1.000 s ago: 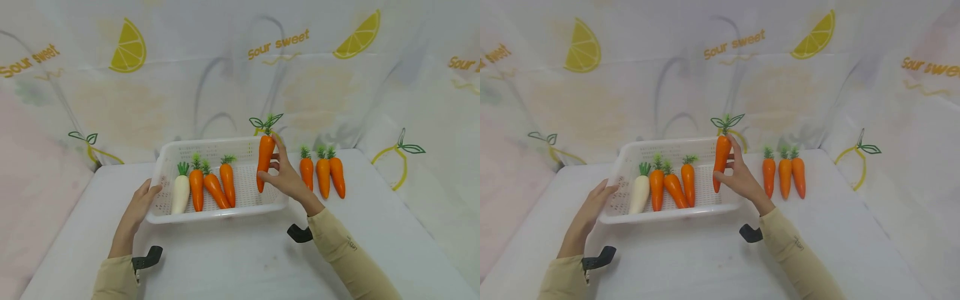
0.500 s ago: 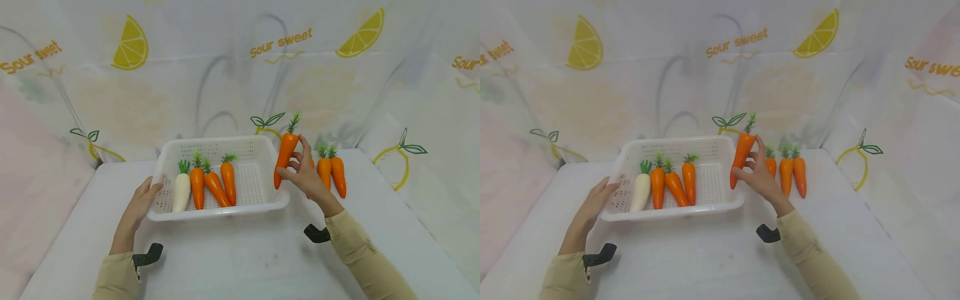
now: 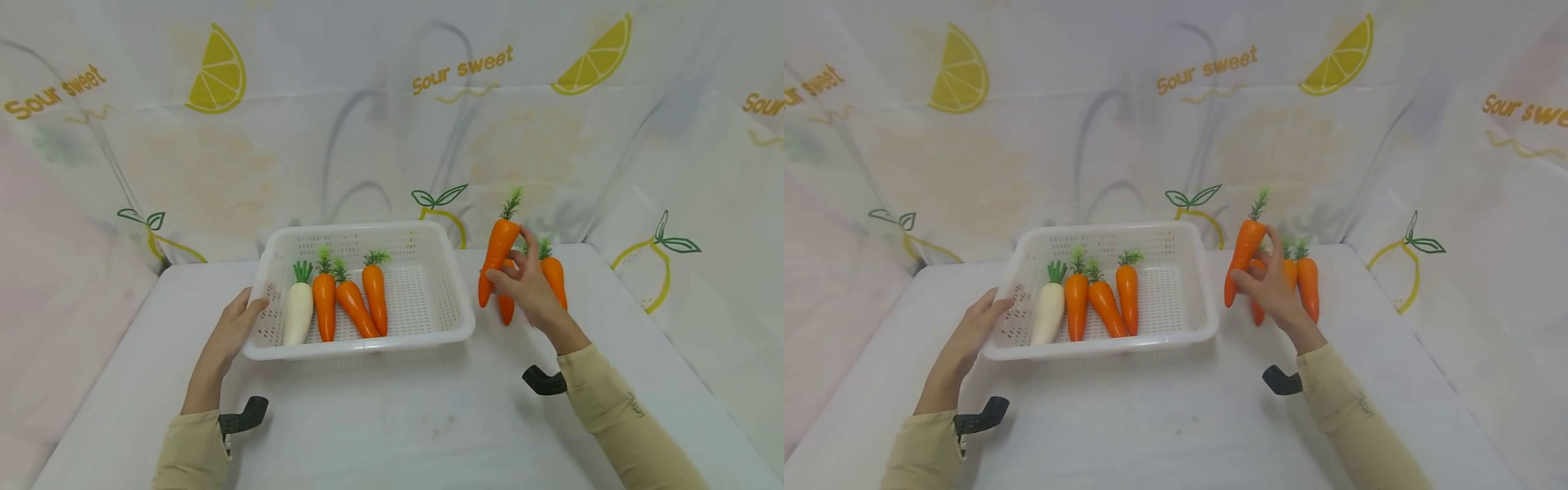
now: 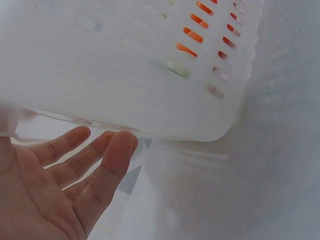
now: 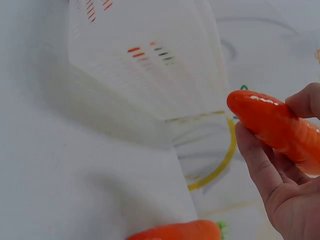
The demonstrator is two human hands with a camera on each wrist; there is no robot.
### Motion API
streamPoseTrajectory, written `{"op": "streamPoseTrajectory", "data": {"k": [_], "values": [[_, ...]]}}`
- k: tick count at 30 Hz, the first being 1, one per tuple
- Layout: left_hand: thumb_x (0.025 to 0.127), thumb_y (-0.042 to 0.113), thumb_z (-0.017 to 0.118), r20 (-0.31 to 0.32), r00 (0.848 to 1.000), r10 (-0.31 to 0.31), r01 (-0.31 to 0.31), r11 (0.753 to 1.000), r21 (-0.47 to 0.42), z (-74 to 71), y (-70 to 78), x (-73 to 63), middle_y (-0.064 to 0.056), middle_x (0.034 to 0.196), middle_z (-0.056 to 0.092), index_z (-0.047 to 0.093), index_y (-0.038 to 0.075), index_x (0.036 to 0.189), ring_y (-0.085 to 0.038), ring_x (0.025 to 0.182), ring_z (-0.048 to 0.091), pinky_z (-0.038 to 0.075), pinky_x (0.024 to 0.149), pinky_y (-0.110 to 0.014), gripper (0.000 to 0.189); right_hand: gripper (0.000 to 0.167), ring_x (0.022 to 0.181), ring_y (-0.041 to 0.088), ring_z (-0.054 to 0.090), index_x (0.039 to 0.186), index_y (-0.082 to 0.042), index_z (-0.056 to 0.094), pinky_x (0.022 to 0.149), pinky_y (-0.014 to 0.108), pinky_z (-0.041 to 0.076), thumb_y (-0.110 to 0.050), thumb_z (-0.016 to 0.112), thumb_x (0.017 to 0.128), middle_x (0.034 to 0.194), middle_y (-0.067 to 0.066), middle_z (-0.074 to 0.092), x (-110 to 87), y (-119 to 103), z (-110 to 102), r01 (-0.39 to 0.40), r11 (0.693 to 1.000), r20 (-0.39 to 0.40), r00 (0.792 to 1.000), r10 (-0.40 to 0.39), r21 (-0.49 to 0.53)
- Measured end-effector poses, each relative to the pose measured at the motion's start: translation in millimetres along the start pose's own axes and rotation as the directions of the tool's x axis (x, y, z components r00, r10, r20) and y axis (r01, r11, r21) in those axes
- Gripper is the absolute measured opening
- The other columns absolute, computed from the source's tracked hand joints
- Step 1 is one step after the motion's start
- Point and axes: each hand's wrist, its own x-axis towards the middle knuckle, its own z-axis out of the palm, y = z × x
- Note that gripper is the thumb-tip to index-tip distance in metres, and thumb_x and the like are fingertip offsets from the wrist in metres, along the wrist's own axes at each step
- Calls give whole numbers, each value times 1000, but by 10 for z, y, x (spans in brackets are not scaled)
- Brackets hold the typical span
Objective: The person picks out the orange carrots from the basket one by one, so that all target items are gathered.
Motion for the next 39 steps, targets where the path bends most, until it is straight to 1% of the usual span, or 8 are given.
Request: {"op": "streamPoseTrajectory", "data": {"k": [2,6,10,14,21,29,35,39], "values": [[101,39,27,2,1000,-3,3,1000,1,1,-1,3,-29,133,47,27,5,146,-32,99,61,50,70,-30,57,92,102,6,59,146,-37,-12,79,27,53,-17,60,92,134,7,36,-15,40,-71,-14,1000,-17,1000,14,-21],[101,40,27,-2,1000,-11,11,1000,4,0,-6,3,-28,134,47,27,7,147,-35,102,61,51,71,-32,56,92,107,1,54,148,-34,-13,80,20,51,-20,59,93,148,14,25,-46,154,-224,-59,997,-51,997,57,-48],[101,39,27,-12,1000,-16,16,1000,5,-5,-13,-4,-28,136,46,27,8,148,-39,105,61,53,73,-36,56,89,109,0,50,151,-18,-10,81,16,49,-24,58,94,154,17,17,-66,270,-373,-106,993,-78,992,101,-61],[101,39,27,-15,1000,-11,11,1000,6,-9,-16,-12,-29,137,46,27,7,148,-41,106,61,55,73,-39,56,87,106,0,50,152,-12,-4,80,15,49,-29,58,94,155,17,16,-88,356,-535,-159,982,-104,983,149,-104],[101,38,28,-20,1000,-3,3,1000,5,-6,3,-23,-30,136,46,27,6,147,-42,106,61,55,72,-39,56,87,103,0,48,152,-11,-6,80,14,49,-34,56,94,155,20,14,-115,459,-777,-231,968,-139,966,216,-100],[101,38,28,-19,1000,-5,5,1000,0,2,-6,-11,-29,134,48,28,7,147,-37,104,61,50,71,-30,56,82,93,-6,54,152,-7,3,78,15,50,-34,55,94,137,6,35,-131,552,-1005,-263,960,-169,955,245,-96],[101,38,28,-12,1000,-4,4,1000,-8,18,-14,-2,-29,135,47,28,7,147,-36,104,61,52,72,-33,55,82,95,-7,48,152,-8,2,77,13,49,-38,52,95,153,22,18,-161,599,-1186,-333,934,-187,933,307,-128],[101,38,28,-16,1000,-7,7,1000,-12,27,-12,-1,-29,134,48,28,7,147,-37,103,62,52,71,-33,55,79,91,-10,49,152,-6,7,76,12,49,-42,49,96,152,25,21,-183,627,-1304,-356,913,-224,923,312,-199]]}}
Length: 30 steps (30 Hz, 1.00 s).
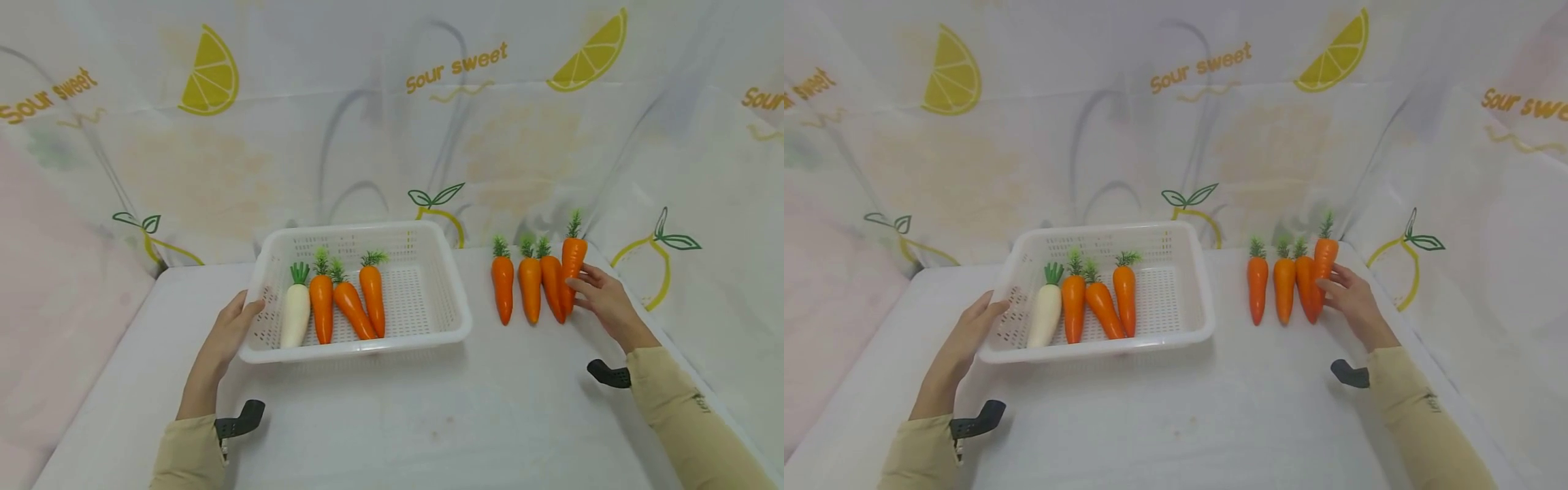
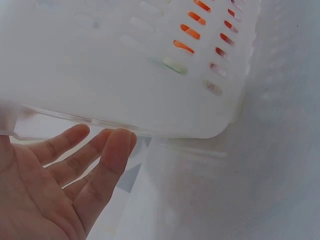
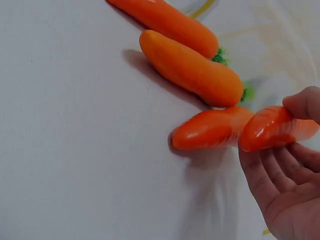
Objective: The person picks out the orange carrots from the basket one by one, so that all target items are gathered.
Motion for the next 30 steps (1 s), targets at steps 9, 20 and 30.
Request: {"op": "streamPoseTrajectory", "data": {"k": [9,20,30], "values": [[101,39,27,-7,1000,5,-5,1000,9,-3,-5,-8,-30,134,48,27,7,147,-35,100,63,53,69,-32,56,83,99,8,52,150,1,8,70,12,47,-47,47,94,150,31,25,58,98,-155,-90,984,-29,996,87,-156],[101,39,27,-1,1000,3,-3,1000,1,-1,-13,4,-29,131,50,28,6,147,-24,93,64,50,67,-28,56,91,126,43,39,148,7,10,103,51,38,-54,47,92,147,34,24,156,189,-159,-104,954,-19,994,103,-281],[101,38,27,1,1000,3,-3,1000,7,-6,6,3,-29,132,49,28,5,146,-30,97,63,50,69,-28,56,82,124,50,35,144,10,17,100,56,36,-49,45,95,142,37,27,210,186,-147,-9,902,10,1000,15,-432]]}}
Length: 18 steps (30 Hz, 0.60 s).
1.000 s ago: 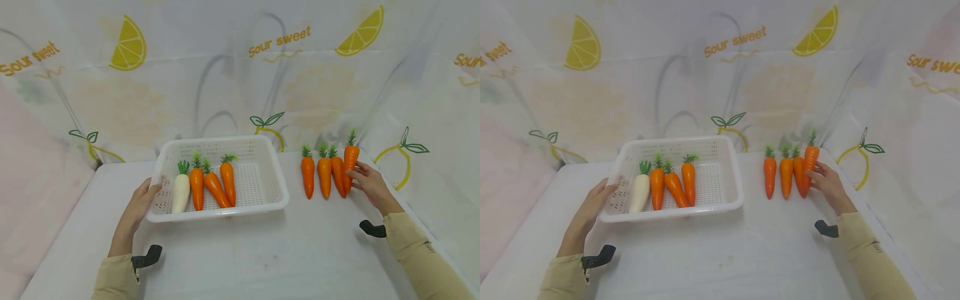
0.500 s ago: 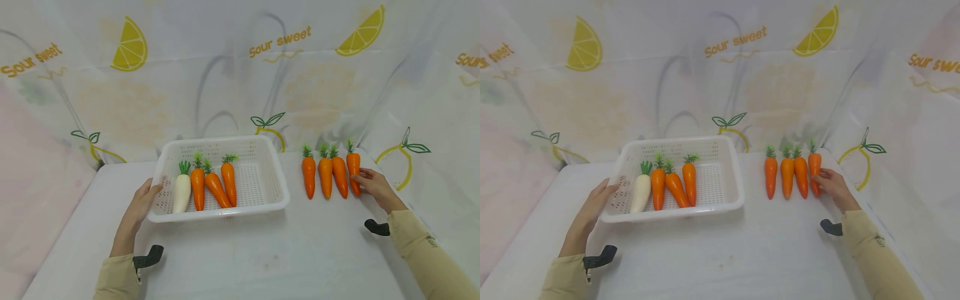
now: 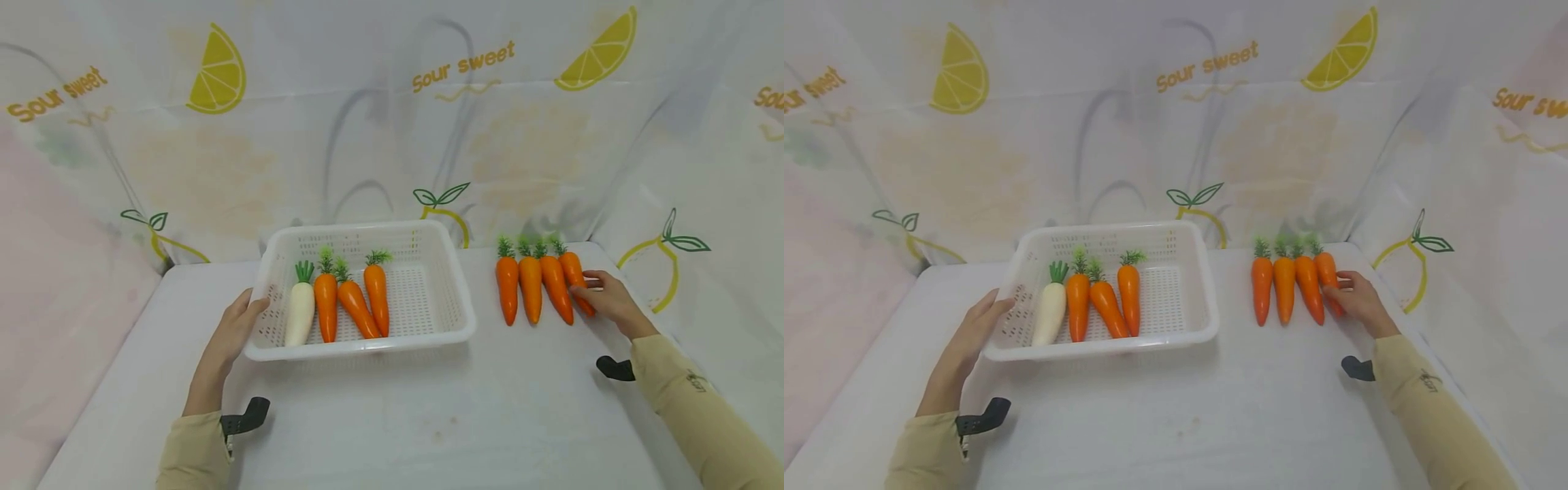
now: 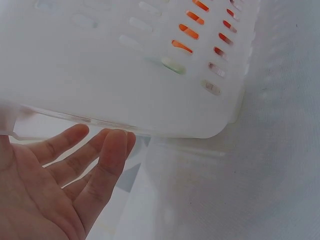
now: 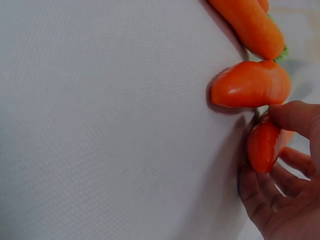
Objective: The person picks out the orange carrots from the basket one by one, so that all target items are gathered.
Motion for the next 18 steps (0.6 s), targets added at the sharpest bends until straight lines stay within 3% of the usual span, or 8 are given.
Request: {"op": "streamPoseTrajectory", "data": {"k": [6,18], "values": [[101,39,27,-6,1000,7,-7,1000,-4,7,-3,-7,-29,134,49,28,6,147,-37,103,62,52,70,-32,56,76,122,51,36,141,12,19,98,57,38,-43,45,96,138,38,30,-19,-48,9,44,999,-10,999,-44,-17],[101,39,27,-13,1000,11,-12,1000,-6,5,-19,-4,-29,132,50,30,7,146,-37,102,63,53,70,-33,55,69,122,50,36,140,13,22,99,58,37,-37,43,97,136,37,33,-48,-106,-18,26,999,-48,998,-27,-26]]}}
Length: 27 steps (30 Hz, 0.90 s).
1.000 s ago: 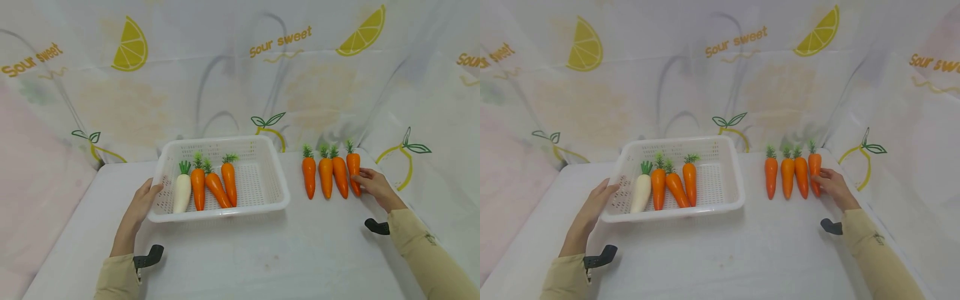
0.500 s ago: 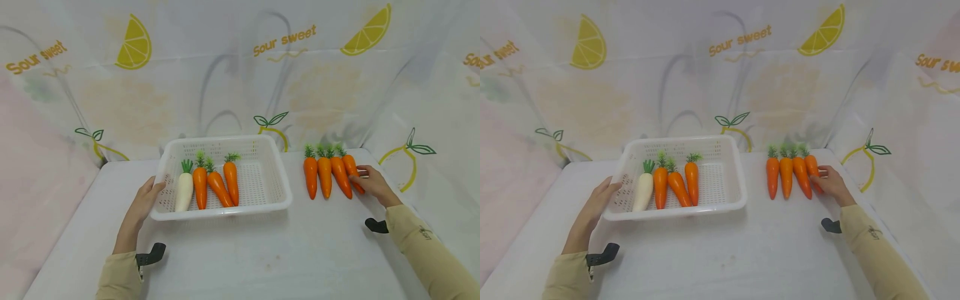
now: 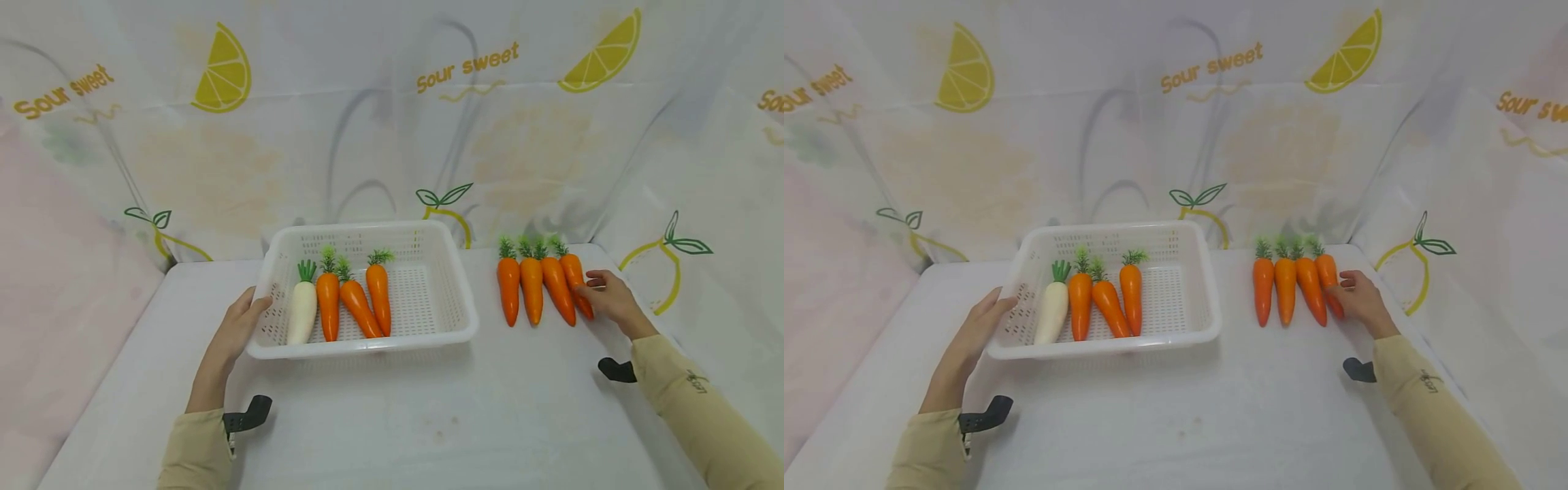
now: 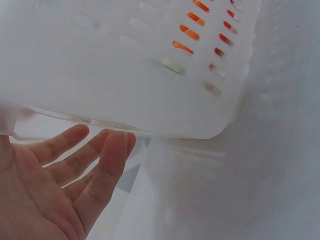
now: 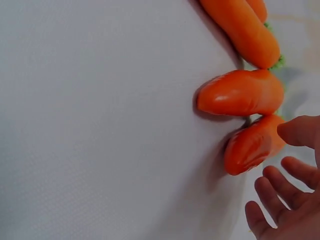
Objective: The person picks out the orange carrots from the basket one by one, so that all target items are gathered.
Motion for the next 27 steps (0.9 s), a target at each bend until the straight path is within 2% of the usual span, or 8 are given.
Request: {"op": "streamPoseTrajectory", "data": {"k": [7,10,14,17,21,27], "values": [[101,38,27,-6,1000,3,-3,1000,-2,-15,-22,-26,-30,133,49,29,6,147,-39,103,63,54,71,-35,55,63,125,49,34,141,8,26,101,59,34,-35,41,98,137,34,35,22,-170,24,27,999,-80,996,-24,39],[101,38,28,-5,1000,5,-5,1000,-7,-20,-28,-32,-30,134,48,28,6,147,-40,103,63,54,71,-36,56,60,125,48,34,142,7,27,102,59,32,-33,42,99,136,32,37,18,-294,72,103,991,-100,990,-95,82],[101,38,28,-3,1000,9,-10,1000,-20,-25,-29,-32,-30,134,48,29,6,147,-40,104,62,54,72,-37,55,56,122,46,37,141,6,29,102,58,31,-27,46,99,133,32,40,10,-492,135,228,968,-118,969,-215,109],[101,38,28,1,1000,5,-5,1000,-19,-24,-32,-28,-29,135,48,29,6,146,-40,105,62,54,73,-37,55,59,123,45,38,142,4,28,101,57,32,-30,49,98,135,31,40,-6,-641,163,277,955,-98,959,-267,108],[101,38,28,6,1000,-4,4,1000,-15,-19,-33,-17,-27,135,48,30,7,146,-38,106,61,53,74,-36,54,66,128,45,37,145,-1,24,101,58,33,-36,51,96,139,28,37,-60,-842,185,307,944,-40,952,-304,119],[101,37,29,21,1000,2,-1,1000,-17,-21,-21,8,-26,135,48,31,8,146,-35,105,59,49,74,-31,53,67,129,41,38,146,-6,24,101,57,34,-39,53,95,140,23,38,-157,-1057,217,344,927,11,937,-349,149]]}}
